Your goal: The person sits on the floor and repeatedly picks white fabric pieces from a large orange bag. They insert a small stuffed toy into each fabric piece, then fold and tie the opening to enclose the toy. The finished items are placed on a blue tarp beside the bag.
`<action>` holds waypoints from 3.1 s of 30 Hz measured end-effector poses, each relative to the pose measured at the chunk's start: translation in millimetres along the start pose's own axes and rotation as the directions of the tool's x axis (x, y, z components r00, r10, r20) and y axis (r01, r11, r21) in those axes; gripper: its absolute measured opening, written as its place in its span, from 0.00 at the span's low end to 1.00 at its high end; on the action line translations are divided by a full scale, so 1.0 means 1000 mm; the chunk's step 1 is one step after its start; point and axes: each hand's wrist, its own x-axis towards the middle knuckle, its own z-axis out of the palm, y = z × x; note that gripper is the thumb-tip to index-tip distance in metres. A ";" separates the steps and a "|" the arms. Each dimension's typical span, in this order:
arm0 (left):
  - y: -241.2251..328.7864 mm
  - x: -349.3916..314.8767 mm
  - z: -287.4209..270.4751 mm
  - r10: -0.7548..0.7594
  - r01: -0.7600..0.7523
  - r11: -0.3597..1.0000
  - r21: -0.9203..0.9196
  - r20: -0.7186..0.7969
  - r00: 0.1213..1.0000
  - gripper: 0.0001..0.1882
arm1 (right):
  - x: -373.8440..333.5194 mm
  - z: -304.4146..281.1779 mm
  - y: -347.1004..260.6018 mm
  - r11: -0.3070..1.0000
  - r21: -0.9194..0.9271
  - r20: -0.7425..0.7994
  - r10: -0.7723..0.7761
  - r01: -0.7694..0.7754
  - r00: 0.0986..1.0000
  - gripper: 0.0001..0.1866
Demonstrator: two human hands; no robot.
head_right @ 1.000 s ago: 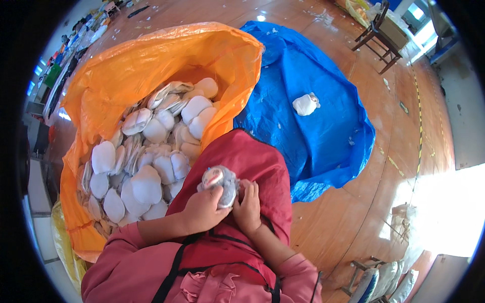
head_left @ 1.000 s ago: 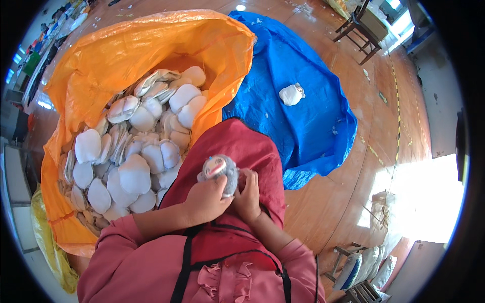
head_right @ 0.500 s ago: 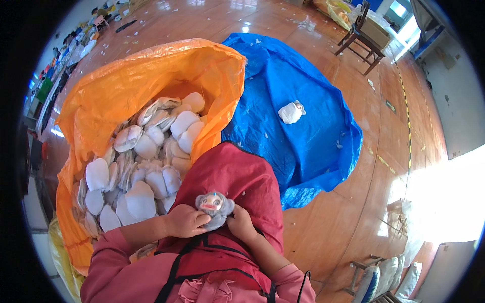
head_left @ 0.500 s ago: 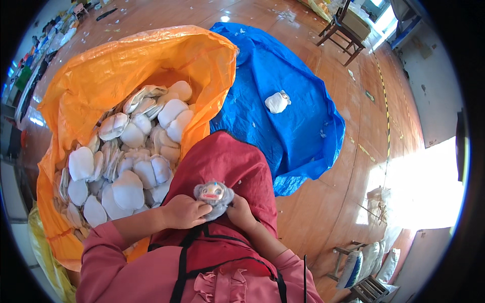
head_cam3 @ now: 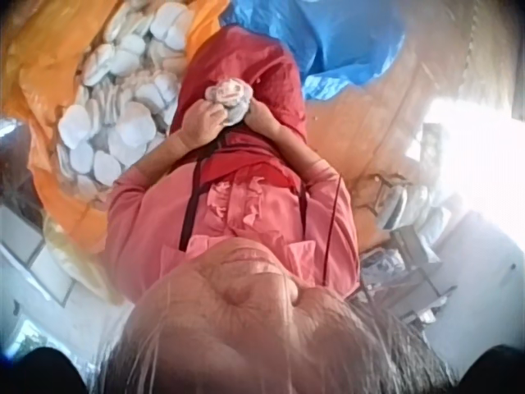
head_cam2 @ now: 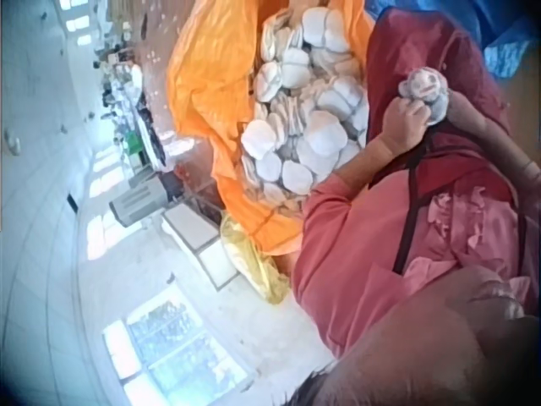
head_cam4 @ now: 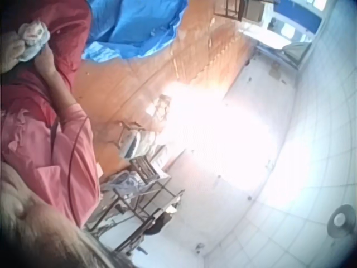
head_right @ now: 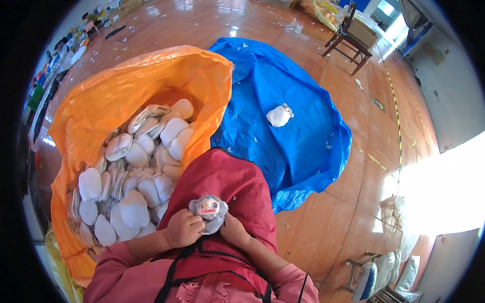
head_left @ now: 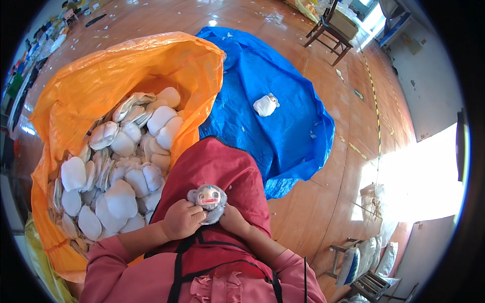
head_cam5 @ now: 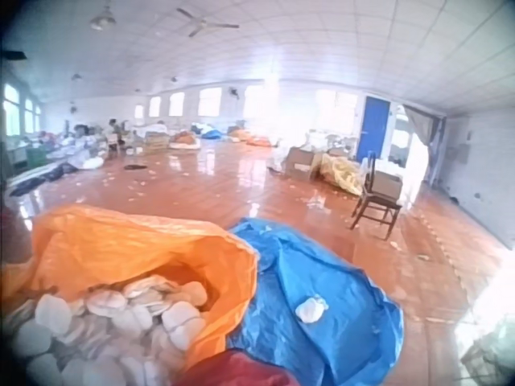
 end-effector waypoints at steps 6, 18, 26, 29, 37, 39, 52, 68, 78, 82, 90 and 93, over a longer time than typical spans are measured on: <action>0.014 0.029 0.013 0.037 -0.034 0.999 0.019 -0.237 0.971 0.09 | 0.004 0.008 -0.001 0.974 0.224 -0.358 0.047 0.037 0.932 0.23; 0.034 0.036 0.022 -0.207 0.178 0.976 -0.122 -0.301 0.931 0.15 | 0.003 -0.013 -0.012 0.457 0.889 -0.180 0.326 0.012 0.928 0.09; 0.001 0.052 -0.005 -0.325 0.284 0.941 -0.183 -0.268 0.907 0.20 | -0.006 -0.035 -0.009 0.599 0.788 0.062 0.149 -0.141 0.987 0.16; -0.011 0.050 -0.004 -0.387 0.309 0.907 -0.284 -0.282 0.878 0.19 | 0.002 -0.039 -0.021 0.568 0.773 0.266 0.113 -0.282 0.957 0.15; -0.012 0.057 -0.004 -0.650 0.512 0.689 -0.512 -0.127 0.749 0.16 | 0.013 -0.024 -0.011 0.354 0.847 0.367 0.151 -0.397 0.918 0.18; -0.014 0.054 -0.004 -0.730 0.528 0.589 -0.612 -0.124 0.672 0.17 | 0.013 -0.032 -0.028 0.542 0.758 0.237 0.289 -0.362 0.928 0.14; 0.019 0.058 0.027 -0.877 0.324 0.216 -0.921 -0.037 0.479 0.16 | 0.021 -0.026 -0.036 0.607 0.795 -0.170 0.225 -0.001 0.959 0.14; 0.040 0.044 0.030 -0.832 0.508 -0.039 -0.860 0.309 0.460 0.15 | 0.024 -0.005 -0.026 0.970 0.204 -0.614 0.019 0.135 0.789 0.19; 0.031 0.043 0.025 -0.812 0.528 0.178 -0.831 0.179 0.555 0.13 | 0.007 -0.019 -0.009 0.945 0.277 -0.530 -0.002 0.176 0.848 0.16; 0.020 0.054 0.008 -0.793 0.463 0.319 -0.827 0.034 0.608 0.13 | 0.003 -0.028 -0.023 0.741 0.669 -0.222 0.142 0.045 0.965 0.14; -0.019 0.058 0.016 -0.696 0.520 0.653 -0.551 -0.166 0.699 0.14 | 0.001 -0.029 -0.012 0.601 0.799 -0.018 0.009 0.009 1.000 0.16; -0.031 0.059 0.012 -0.511 0.438 0.855 -0.279 -0.304 0.804 0.16 | -0.001 -0.027 -0.008 0.553 0.833 0.019 -0.008 -0.011 1.000 0.16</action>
